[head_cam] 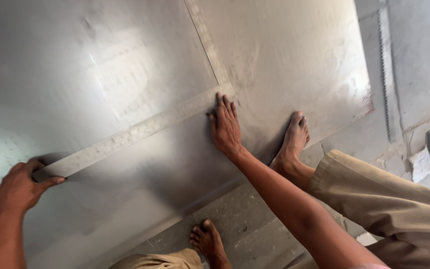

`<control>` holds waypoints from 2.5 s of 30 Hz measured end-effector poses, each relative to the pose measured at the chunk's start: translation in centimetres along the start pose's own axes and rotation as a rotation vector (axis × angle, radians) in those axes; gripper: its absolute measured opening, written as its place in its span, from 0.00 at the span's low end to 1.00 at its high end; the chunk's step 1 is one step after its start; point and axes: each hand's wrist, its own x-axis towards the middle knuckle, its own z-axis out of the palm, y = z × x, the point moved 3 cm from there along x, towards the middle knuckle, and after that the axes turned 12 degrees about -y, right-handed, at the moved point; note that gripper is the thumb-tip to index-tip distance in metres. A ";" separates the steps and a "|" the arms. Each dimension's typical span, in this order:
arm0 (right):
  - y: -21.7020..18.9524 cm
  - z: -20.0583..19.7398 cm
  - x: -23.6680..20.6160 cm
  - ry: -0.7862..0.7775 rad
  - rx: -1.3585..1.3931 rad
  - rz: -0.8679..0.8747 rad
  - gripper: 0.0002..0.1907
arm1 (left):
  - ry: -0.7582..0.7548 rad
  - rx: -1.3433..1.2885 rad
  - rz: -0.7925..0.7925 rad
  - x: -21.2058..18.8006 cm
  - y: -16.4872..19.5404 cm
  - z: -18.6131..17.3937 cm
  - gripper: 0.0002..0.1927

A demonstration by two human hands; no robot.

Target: The person marks lines on a large metal sheet using a framing square and a marking tool while crouching on the floor.

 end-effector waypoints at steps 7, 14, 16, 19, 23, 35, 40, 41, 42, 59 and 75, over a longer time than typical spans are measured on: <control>0.8 0.5 -0.3 0.092 0.028 0.017 0.07 | -0.094 -0.003 0.042 1.1 0.4 -0.5 0.45; 0.6 0.2 0.0 0.076 -0.006 0.055 0.06 | -0.174 -0.020 -0.063 -0.3 2.1 -2.0 0.42; 0.8 0.3 0.0 0.078 0.002 0.054 0.06 | -0.182 -0.041 -0.067 -0.6 2.4 -2.5 0.42; 1.1 0.4 -0.2 0.085 0.016 0.052 0.05 | -0.184 -0.047 -0.054 -0.8 2.6 -2.8 0.43; 0.7 -0.1 -0.3 0.178 0.031 -0.101 0.06 | -0.098 -0.134 0.163 -1.2 2.6 -3.2 0.46; -9.9 -0.3 -2.7 -0.364 0.227 -0.115 0.09 | -0.075 -0.310 0.092 -4.6 2.4 -6.0 0.30; -18.3 6.1 0.5 -0.424 0.241 -0.278 0.06 | -0.045 -0.341 0.106 -5.0 2.1 -6.1 0.30; -19.9 7.4 1.1 -0.447 0.234 -0.306 0.06 | -0.048 -0.363 0.092 -4.9 1.9 -6.1 0.31; -21.3 8.7 1.5 -0.469 0.226 -0.327 0.05 | -0.038 -0.348 0.101 -4.7 1.7 -5.9 0.30; -25.0 11.8 2.9 -0.481 0.107 -0.292 0.03 | 0.029 -0.390 0.141 -3.5 0.9 -4.8 0.29; -23.7 11.9 2.2 -0.456 0.215 -0.209 0.06 | -0.020 -0.388 0.136 -4.2 1.3 -5.7 0.26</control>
